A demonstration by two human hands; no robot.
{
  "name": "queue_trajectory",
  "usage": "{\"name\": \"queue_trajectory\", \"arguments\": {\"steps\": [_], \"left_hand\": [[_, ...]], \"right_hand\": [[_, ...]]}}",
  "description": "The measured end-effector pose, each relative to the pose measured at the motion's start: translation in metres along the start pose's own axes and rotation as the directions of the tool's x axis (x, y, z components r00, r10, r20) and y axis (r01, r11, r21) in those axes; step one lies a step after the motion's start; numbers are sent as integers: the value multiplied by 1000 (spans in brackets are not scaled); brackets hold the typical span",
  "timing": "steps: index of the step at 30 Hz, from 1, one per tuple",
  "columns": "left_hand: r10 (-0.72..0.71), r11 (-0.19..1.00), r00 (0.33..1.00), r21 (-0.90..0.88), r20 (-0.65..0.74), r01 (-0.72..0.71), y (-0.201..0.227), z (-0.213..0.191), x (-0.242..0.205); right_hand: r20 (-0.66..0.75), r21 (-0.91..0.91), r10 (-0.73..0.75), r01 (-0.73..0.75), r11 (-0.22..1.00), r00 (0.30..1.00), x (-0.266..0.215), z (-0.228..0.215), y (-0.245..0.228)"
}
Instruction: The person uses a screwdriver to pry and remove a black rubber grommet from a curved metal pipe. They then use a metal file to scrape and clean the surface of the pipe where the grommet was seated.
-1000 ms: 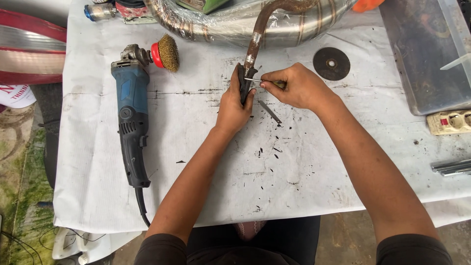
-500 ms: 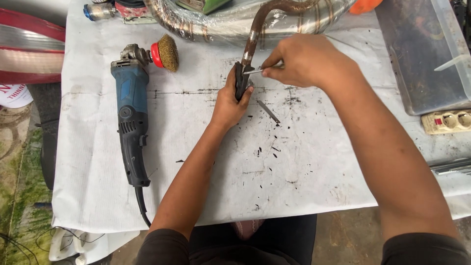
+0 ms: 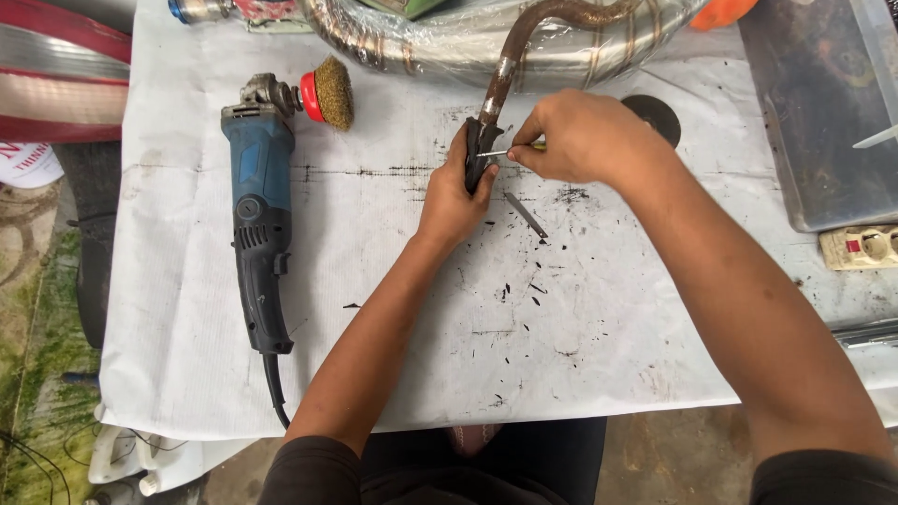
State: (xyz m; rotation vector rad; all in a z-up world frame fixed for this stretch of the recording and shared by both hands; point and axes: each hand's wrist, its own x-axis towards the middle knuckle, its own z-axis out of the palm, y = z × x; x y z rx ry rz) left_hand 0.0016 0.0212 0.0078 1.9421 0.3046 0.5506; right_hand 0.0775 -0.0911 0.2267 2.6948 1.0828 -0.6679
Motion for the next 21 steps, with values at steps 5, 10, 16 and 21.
{"name": "queue_trajectory", "arguments": {"steps": [5,10,16,21], "left_hand": [[-52,997,997,48,-59,54,10,3,-6],[-47,995,997,87,-68,53,9,6,-6],[-31,992,996,120,-84,41,10,6,-7],[-24,995,996,93,-81,31,14,4,-8]], "right_hand": [[-241,167,-53,95,981,969,-11,47,6],[-231,520,92,43,853,969,-7,87,16],[-222,810,22,172,561,975,10,103,33],[-236,286,-193,258,923,952,-16,38,17]]}}
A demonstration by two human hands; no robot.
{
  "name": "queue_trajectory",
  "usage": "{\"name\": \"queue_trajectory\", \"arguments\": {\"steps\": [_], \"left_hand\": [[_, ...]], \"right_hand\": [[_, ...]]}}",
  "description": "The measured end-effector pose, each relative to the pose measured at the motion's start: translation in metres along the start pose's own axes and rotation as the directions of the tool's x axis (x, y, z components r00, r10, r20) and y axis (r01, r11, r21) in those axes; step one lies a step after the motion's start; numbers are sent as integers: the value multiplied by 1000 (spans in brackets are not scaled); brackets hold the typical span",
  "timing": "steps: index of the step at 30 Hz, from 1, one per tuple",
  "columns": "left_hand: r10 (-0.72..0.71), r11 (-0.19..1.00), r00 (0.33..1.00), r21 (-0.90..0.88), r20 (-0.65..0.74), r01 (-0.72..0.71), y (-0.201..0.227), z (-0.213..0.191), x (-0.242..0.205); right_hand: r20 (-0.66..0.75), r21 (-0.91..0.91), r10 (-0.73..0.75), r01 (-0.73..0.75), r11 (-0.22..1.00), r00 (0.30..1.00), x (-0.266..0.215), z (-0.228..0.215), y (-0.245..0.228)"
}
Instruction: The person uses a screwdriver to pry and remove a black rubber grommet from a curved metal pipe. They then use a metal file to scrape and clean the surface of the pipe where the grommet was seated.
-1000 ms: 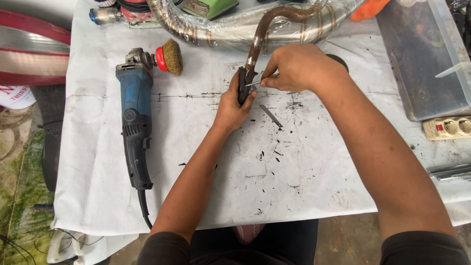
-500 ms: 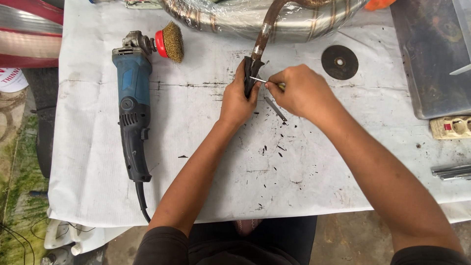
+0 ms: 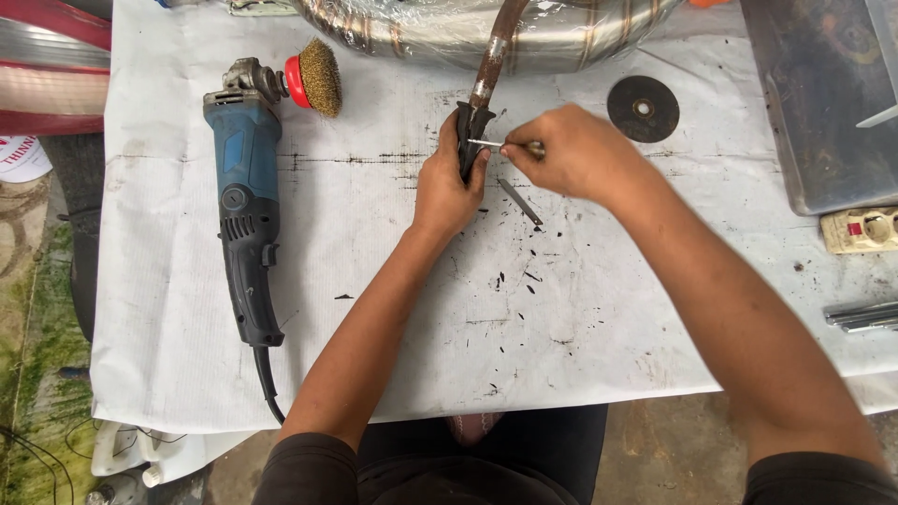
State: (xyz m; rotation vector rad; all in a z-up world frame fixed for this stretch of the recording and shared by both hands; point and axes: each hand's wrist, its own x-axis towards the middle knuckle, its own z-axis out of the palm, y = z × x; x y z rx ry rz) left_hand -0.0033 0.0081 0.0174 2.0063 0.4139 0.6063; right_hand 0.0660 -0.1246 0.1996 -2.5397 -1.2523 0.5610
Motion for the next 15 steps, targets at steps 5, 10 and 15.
{"name": "queue_trajectory", "arguments": {"steps": [5,10,15], "left_hand": [[35,999,999,-40,37,-34,-2,-4,5],[51,998,998,-50,38,-49,2,-5,4],[36,997,998,-68,42,-33,6,-8,2]], "right_hand": [[97,-653,-50,102,750,994,46,9,23],[102,-624,10,56,779,995,41,-4,5],[246,-143,245,-214,966,938,36,-26,-3]]}}
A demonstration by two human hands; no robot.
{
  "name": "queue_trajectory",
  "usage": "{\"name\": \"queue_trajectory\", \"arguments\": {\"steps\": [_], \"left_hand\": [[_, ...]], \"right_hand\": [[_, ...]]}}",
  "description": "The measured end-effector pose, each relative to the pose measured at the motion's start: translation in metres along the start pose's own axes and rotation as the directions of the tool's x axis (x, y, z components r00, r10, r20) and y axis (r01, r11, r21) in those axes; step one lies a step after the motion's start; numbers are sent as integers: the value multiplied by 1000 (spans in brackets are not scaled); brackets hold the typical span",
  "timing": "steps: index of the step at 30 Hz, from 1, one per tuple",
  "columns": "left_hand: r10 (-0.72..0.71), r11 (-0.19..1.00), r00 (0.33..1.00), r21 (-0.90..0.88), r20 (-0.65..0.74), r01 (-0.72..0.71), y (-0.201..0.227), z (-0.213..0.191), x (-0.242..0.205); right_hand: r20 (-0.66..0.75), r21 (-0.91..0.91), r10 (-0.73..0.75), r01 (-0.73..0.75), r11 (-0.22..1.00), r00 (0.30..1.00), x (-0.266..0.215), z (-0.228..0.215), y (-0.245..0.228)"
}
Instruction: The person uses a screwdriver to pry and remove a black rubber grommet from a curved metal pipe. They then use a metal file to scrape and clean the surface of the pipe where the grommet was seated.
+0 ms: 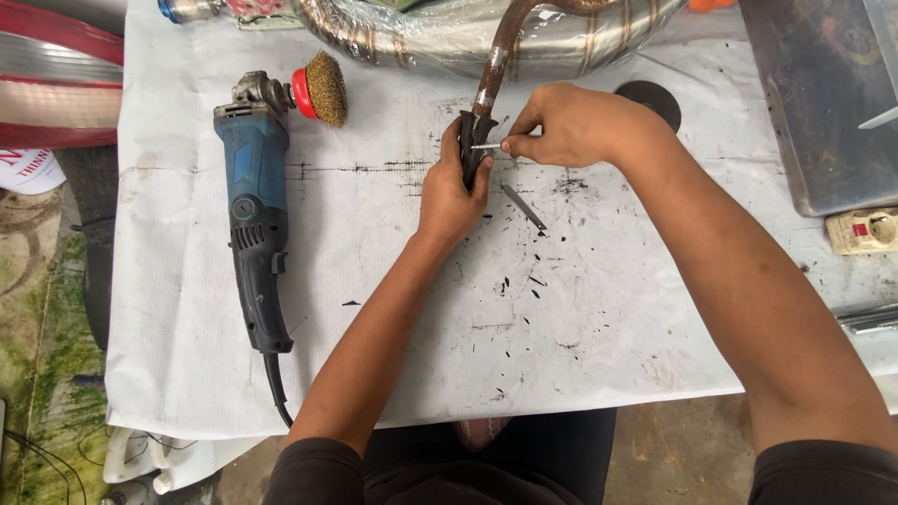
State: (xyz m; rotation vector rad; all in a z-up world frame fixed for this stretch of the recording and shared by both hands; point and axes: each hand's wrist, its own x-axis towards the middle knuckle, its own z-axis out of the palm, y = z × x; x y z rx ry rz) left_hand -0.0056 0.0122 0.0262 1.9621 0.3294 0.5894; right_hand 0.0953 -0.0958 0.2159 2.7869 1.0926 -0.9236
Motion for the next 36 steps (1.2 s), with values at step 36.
{"name": "queue_trajectory", "arguments": {"steps": [36], "left_hand": [[-73,987,994,-134,84,83,14,-16,1]], "right_hand": [[44,-355,51,-32,934,998,-8,-35,-46]]}}
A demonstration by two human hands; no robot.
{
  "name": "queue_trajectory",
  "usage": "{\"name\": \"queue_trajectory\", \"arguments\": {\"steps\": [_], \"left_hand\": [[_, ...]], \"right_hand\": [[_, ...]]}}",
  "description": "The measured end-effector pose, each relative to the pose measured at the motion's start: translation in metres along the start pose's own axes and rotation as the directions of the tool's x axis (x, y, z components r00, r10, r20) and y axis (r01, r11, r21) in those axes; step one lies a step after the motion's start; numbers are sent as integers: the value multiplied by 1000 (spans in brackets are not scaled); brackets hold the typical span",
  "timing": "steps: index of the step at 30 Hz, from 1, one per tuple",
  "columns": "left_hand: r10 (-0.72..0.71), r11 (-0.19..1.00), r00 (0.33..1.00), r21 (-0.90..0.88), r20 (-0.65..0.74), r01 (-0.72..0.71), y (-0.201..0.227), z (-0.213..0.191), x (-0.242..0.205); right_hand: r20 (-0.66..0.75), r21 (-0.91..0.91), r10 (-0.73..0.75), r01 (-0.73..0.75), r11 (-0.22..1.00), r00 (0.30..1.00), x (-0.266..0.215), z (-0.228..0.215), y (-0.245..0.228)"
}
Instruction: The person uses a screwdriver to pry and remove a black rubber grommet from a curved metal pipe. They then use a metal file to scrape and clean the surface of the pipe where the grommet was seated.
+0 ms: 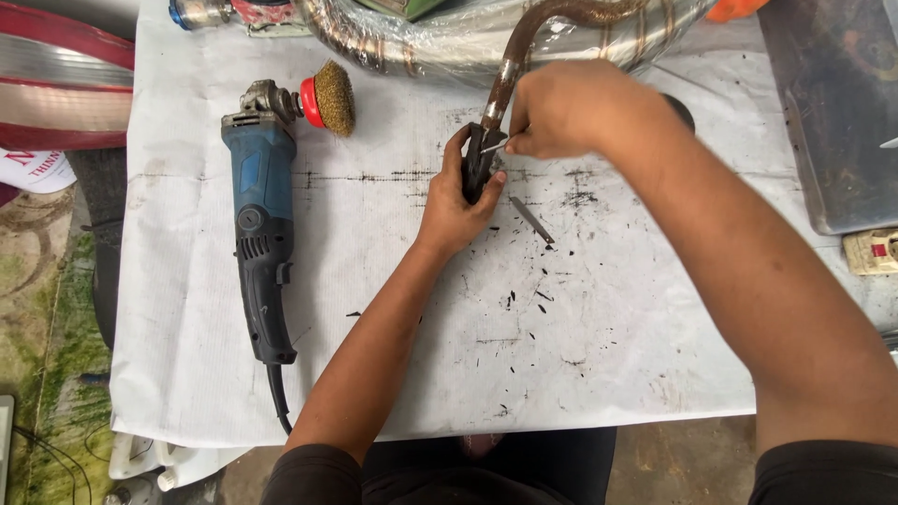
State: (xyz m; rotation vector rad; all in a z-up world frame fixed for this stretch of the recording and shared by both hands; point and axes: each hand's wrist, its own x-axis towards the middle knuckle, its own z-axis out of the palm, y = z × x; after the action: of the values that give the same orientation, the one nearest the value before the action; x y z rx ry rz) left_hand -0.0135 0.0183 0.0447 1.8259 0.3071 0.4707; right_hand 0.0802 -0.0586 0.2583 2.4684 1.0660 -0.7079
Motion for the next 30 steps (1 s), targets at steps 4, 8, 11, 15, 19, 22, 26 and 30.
{"name": "queue_trajectory", "arguments": {"steps": [4,8,11,15,19,22,26,30], "left_hand": [[39,997,999,-62,-18,-40,-10,3,0],[37,999,999,19,-35,-36,-17,5,4],[60,997,997,45,-40,-58,-20,6,2],[94,994,994,64,-62,-90,-22,10,2],[87,994,995,72,-49,-84,-17,10,-3],[75,994,996,84,-54,-70,-18,8,1],[60,996,998,73,-27,-58,-19,6,3],[-8,998,1000,59,-5,8,-13,5,0]], "right_hand": [[116,86,5,-15,996,993,31,-10,11],[177,195,-71,35,980,982,49,-16,7],[200,242,-48,-1,970,979,56,-15,6],[158,304,-50,0,953,986,74,-5,14],[142,276,-45,4,961,989,50,3,17],[88,352,-95,58,934,992,52,11,26],[14,267,-164,154,951,986,63,25,38],[21,415,-139,118,902,990,63,34,42]]}}
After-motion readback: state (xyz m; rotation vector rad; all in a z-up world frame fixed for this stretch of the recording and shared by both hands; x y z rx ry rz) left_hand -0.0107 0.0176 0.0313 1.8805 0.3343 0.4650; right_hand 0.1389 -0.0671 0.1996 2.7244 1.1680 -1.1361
